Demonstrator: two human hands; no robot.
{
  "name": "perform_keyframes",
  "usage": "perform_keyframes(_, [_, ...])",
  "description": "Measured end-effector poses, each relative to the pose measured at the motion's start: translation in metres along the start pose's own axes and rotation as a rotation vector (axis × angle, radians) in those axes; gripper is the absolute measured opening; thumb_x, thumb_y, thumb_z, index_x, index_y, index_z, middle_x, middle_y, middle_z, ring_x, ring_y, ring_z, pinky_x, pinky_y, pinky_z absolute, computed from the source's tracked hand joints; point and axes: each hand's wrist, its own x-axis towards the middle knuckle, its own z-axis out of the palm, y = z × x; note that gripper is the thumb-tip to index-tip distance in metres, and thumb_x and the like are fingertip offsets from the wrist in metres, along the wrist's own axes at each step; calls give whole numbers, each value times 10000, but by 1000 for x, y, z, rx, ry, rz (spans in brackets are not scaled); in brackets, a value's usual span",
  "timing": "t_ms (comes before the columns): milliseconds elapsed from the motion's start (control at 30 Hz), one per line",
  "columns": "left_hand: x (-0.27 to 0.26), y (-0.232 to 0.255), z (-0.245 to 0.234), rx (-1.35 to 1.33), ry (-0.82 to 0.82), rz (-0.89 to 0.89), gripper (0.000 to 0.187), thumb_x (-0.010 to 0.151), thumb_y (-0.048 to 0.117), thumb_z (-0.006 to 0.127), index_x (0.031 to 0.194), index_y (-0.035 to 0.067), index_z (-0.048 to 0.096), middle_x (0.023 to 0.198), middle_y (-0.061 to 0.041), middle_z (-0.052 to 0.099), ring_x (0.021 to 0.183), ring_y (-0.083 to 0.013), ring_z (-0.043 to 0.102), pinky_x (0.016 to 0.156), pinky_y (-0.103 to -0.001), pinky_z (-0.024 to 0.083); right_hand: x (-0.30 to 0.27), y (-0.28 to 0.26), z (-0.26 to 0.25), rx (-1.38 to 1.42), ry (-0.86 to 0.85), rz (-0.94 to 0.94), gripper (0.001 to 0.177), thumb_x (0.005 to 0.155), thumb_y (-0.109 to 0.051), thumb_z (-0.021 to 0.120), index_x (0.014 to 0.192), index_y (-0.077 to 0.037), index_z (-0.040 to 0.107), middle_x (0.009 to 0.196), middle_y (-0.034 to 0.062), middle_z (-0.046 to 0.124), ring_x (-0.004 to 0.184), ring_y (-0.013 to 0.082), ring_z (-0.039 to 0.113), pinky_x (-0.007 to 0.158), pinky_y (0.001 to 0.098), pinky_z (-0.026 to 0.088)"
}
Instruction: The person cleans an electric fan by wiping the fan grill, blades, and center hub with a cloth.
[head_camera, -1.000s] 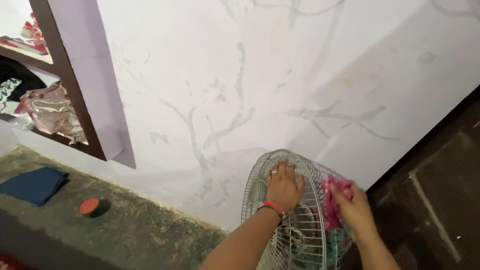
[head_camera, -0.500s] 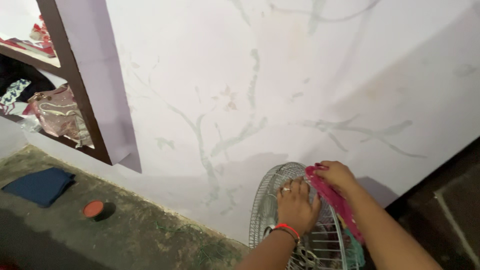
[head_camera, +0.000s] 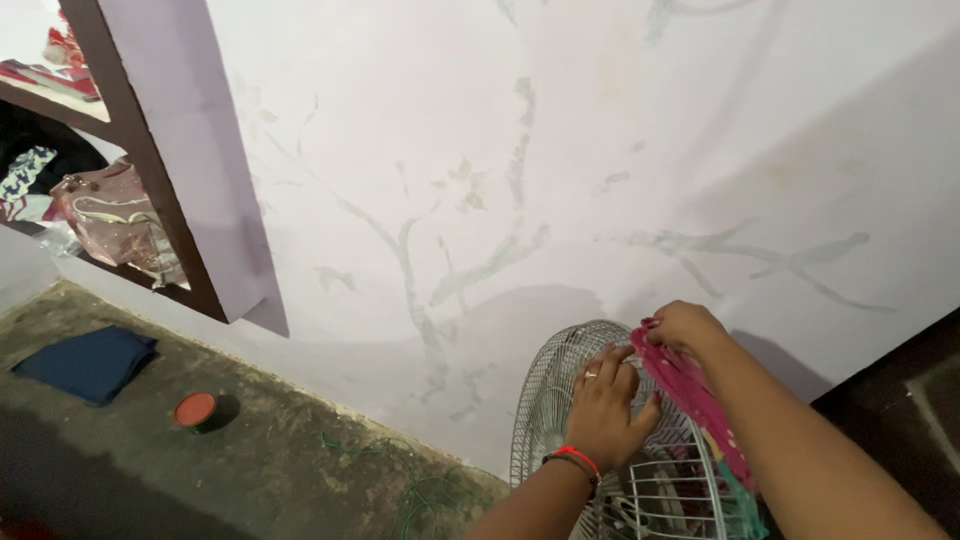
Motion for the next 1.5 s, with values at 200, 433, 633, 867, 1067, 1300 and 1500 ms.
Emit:
perform_keyframes(200, [-4, -11, -10, -47, 19, 42, 346, 915, 362, 612, 825, 32, 557, 1520, -164, 530, 1478, -393, 409, 1226, -540, 242, 42, 9, 14, -39, -36, -42, 436, 707, -375, 853, 1074, -144, 807, 1005, 106, 792, 924, 269, 747, 851, 371, 574])
perform_keyframes(433, [-5, -14, -8, -124, 139, 69, 305, 871, 263, 681, 726, 41, 531, 1460, -135, 622, 1455, -388, 463, 1220, -524, 321, 90, 19, 33, 53, -126, -49, 503, 689, -337, 853, 1124, -91, 798, 984, 130, 823, 871, 241, 760, 814, 354, 584])
perform_keyframes(633, [-6, -18, -5, -185, 156, 83, 243, 850, 211, 693, 757, 46, 541, 1430, -130, 640, 1411, -368, 511, 1204, -529, 351, 113, 16, 41, 15, -220, -78, 520, 717, -316, 850, 1193, -126, 759, 997, 128, 806, 859, 228, 741, 805, 350, 577])
perform_keyframes(867, [-10, -21, -6, -189, 162, 92, 213, 889, 175, 659, 777, 43, 536, 1455, -114, 637, 1422, -359, 511, 1236, -536, 336, 144, 8, 63, -83, -219, -118, 540, 711, -377, 817, 1163, -83, 783, 1044, 159, 812, 904, 283, 752, 823, 392, 587])
perform_keyframes(1067, [-10, -22, -6, -213, 123, 71, 151, 935, 163, 604, 873, 25, 591, 1502, -105, 606, 1423, -366, 498, 1247, -528, 328, 156, 9, 81, -91, -112, -151, 581, 737, -415, 816, 1231, -122, 731, 1141, 158, 765, 992, 328, 733, 886, 396, 579])
perform_keyframes(1300, [-10, -21, -13, -147, 75, 85, 154, 954, 169, 590, 911, 25, 623, 1503, -106, 591, 1395, -372, 498, 1228, -537, 316, 135, 29, 80, 332, -141, -139, 452, 754, -197, 794, 1175, -43, 740, 1037, 161, 823, 905, 309, 762, 802, 411, 598])
perform_keyframes(1500, [-9, -19, -17, -117, 29, 51, 178, 966, 173, 569, 906, 20, 638, 1507, -99, 576, 1462, -383, 439, 1198, -522, 313, 78, 11, 47, 149, -62, -124, 412, 796, -190, 810, 1177, -64, 718, 985, 131, 775, 810, 233, 720, 745, 350, 566])
